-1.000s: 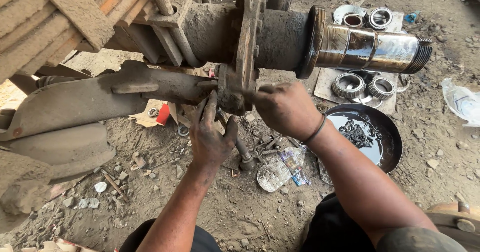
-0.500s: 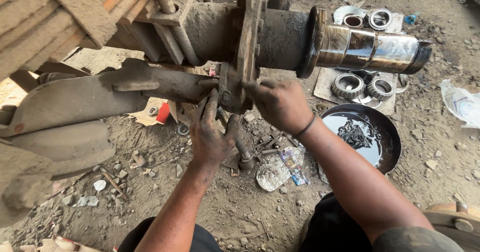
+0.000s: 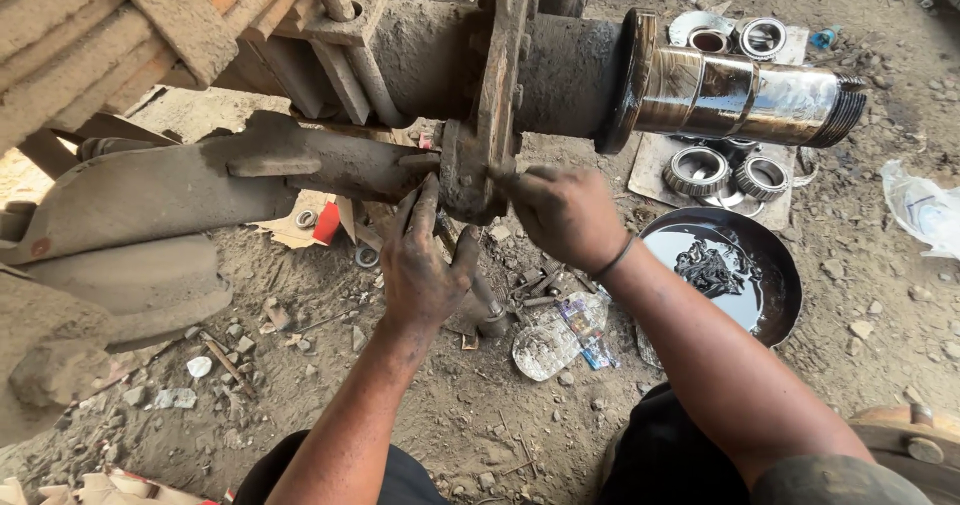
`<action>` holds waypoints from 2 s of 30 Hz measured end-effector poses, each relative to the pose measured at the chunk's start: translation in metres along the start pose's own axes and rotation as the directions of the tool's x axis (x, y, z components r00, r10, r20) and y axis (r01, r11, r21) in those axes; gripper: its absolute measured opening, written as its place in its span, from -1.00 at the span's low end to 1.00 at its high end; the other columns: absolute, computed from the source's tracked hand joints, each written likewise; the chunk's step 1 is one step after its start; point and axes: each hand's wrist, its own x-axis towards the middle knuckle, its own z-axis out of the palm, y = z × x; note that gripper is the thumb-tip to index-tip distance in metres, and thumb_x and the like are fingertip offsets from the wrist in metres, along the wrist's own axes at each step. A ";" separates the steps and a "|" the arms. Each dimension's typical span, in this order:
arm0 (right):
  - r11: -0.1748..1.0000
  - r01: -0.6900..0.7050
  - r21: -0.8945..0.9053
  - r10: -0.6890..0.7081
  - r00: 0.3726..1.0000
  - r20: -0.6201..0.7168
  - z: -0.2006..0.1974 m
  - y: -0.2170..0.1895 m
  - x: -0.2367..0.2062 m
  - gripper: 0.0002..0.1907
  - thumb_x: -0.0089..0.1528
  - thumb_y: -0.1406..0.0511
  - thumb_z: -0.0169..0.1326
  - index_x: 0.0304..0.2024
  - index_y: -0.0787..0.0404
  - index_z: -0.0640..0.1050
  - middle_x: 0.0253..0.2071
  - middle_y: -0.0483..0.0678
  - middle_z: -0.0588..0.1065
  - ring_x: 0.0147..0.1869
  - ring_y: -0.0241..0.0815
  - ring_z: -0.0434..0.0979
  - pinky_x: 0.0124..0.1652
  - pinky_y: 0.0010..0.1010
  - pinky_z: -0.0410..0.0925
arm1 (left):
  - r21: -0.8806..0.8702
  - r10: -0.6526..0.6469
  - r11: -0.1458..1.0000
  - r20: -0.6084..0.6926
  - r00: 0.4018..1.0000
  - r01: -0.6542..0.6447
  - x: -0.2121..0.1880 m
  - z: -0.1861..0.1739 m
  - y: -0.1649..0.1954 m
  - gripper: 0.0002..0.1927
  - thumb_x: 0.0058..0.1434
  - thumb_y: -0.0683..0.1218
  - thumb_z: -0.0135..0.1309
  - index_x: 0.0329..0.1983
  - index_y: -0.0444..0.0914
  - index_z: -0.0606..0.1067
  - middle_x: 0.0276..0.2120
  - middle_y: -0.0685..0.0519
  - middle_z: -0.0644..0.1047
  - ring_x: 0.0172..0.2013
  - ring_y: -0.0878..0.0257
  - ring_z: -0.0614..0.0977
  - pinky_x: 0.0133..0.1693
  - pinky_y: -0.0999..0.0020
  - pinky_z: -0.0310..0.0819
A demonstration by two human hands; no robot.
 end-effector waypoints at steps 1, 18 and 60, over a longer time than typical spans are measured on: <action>1.000 -0.002 0.031 0.002 1.000 -0.013 0.002 -0.002 -0.001 -0.79 0.38 0.35 0.05 0.02 0.09 0.63 -0.49 -0.19 0.58 -0.61 -0.38 0.46 -0.68 -0.45 0.22 | -0.021 -0.012 1.000 0.012 1.000 0.012 0.001 -0.001 0.000 -0.28 0.29 0.06 0.18 0.34 -0.49 0.30 0.07 -0.30 0.53 0.12 -0.13 0.58 0.29 -0.15 0.33; 0.994 -0.101 0.030 0.101 0.995 0.026 0.009 -0.016 -0.008 -0.74 0.34 0.35 0.07 0.07 0.08 0.60 -0.44 -0.11 0.56 -0.48 -0.25 0.55 -0.50 -0.41 0.40 | -0.037 -0.023 0.999 0.025 0.999 0.024 0.002 -0.002 0.000 -0.28 0.33 0.09 0.14 0.35 -0.50 0.28 0.10 -0.36 0.51 0.16 -0.14 0.57 0.26 -0.11 0.47; 0.992 0.024 -0.120 -0.017 0.998 0.064 0.001 -0.017 0.017 -0.60 0.27 0.40 0.07 0.15 0.01 0.59 -0.37 -0.16 0.61 -0.64 -0.33 0.44 -0.67 -0.45 0.29 | -0.088 -0.228 0.969 0.036 0.973 0.231 -0.003 0.003 -0.004 -0.07 0.27 0.36 0.04 0.41 -0.43 0.21 0.10 -0.23 0.54 0.14 -0.07 0.58 0.24 -0.07 0.43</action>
